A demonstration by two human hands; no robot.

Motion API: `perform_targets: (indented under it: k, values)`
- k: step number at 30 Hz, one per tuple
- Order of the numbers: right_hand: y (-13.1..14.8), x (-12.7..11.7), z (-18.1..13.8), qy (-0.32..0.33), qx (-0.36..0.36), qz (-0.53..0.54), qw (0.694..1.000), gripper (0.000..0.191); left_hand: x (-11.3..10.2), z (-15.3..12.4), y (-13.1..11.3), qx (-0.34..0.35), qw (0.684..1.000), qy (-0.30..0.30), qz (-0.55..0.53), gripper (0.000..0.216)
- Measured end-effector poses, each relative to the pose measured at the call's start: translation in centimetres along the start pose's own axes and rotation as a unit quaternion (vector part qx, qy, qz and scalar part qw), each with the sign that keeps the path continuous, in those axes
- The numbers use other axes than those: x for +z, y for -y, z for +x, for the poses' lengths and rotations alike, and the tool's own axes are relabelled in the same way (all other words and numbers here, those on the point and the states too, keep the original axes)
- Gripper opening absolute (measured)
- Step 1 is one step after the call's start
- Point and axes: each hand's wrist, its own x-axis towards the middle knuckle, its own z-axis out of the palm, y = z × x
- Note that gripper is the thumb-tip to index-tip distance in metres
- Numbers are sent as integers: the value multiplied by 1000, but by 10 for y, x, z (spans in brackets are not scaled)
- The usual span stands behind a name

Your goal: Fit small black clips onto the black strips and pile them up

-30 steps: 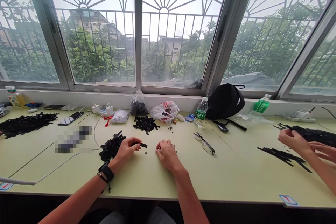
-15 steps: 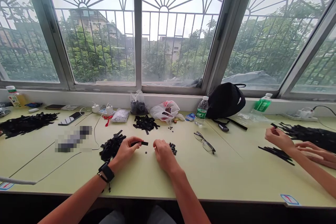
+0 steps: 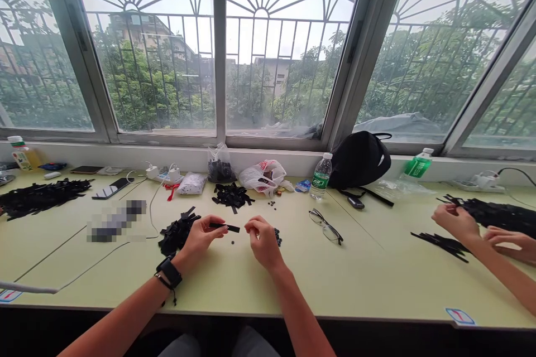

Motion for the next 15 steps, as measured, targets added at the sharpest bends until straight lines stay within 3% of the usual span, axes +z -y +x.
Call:
perform_targets:
  k: [4,9,15]
  values:
    - [8,-1,1,1,24,42,999,27,1,1,-1,0,1000,21,-7,41]
    - [22,2,0,80,20,80,993,40,3,0,-2,9,999,36,9,34]
    - [17,10,-2,78,33,67,994,35,4,-1,0,48,992,23,113,20]
